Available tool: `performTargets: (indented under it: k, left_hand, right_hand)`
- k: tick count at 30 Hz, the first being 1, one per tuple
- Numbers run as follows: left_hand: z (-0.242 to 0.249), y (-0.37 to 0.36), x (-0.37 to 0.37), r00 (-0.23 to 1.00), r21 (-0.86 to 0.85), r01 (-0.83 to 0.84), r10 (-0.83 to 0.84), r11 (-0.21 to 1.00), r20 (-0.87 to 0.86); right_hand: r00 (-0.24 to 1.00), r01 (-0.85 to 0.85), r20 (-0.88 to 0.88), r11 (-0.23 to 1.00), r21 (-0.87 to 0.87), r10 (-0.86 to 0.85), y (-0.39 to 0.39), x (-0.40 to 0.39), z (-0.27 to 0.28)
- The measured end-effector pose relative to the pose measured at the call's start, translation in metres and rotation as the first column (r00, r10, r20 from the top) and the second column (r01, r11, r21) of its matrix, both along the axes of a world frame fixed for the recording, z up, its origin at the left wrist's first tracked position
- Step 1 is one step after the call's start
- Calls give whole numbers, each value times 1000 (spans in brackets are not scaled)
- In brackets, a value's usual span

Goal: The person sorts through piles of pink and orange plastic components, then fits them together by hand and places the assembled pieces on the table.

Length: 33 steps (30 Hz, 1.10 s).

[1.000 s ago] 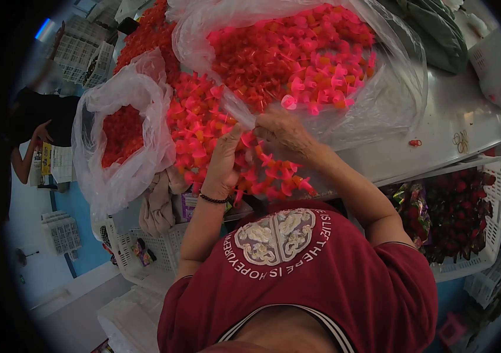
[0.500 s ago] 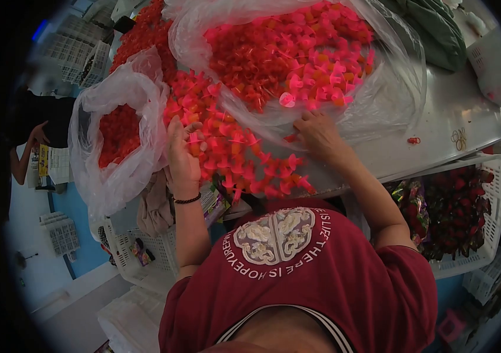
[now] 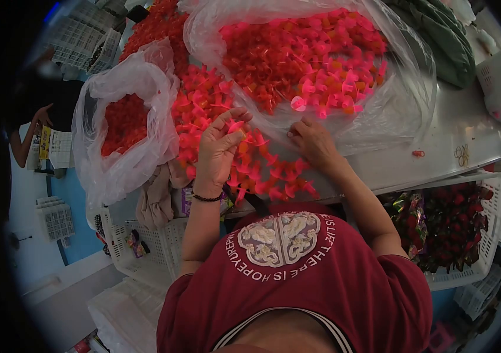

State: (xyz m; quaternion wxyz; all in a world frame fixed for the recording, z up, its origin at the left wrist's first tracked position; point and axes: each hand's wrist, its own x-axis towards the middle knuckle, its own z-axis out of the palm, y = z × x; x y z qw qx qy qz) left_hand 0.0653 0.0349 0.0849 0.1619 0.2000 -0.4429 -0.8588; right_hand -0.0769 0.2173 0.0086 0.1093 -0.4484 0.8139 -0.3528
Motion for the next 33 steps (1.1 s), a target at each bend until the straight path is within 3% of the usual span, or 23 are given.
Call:
performTargets:
  k: [1, 3, 4, 6, 10, 12, 14, 15, 16, 19, 23, 33]
  left_hand:
    - [0, 2, 1, 1000, -94, 18, -17, 995, 5]
    - [1, 6, 2, 999, -189, 27, -24, 982, 22]
    - [1, 8, 1, 999, -282, 37, -28, 959, 37]
    - [0, 12, -1, 998, -287, 50, -41, 957, 39]
    - [2, 16, -4, 996, -221, 94, -92, 971, 21]
    - [-7, 19, -5, 997, -278, 72, -73, 958, 8]
    - [-11, 18, -4, 999, -336, 47, -52, 941, -6]
    - [-10, 17, -3, 993, -270, 112, -116, 956, 1]
    - [-7, 17, -2, 984, -201, 178, -181, 963, 4]
    - [7, 23, -4, 985, -82, 170, -172, 982, -20]
    - [6, 26, -7, 995, -187, 100, -97, 977, 24]
    - [6, 27, -9, 989, -38, 98, -102, 994, -112]
  right_hand:
    - [1000, 1, 1, 1000, 0, -1, -2, -2, 2]
    - [851, 155, 525, 954, -255, 2, -4, -6, 4]
    - [851, 160, 526, 954, -252, -4, -6, -5, 16]
    - [632, 218, 744, 871, -440, 217, -14, -3, 43]
    - [553, 198, 777, 859, -472, 300, -25, 1, 52]
    - [427, 278, 827, 818, -504, 365, -31, 1, 49]
    - [411, 309, 835, 806, -504, 365, -34, 3, 52]
    - [394, 344, 845, 794, -501, 363, -35, 4, 53]
    - [394, 342, 844, 794, -502, 364, -36, 3, 52]
    - [455, 319, 836, 820, -475, 307, -37, 3, 51]
    - [543, 243, 793, 853, -462, 275, -37, 4, 48]
    - [581, 211, 781, 885, -416, 229, -37, 14, 63]
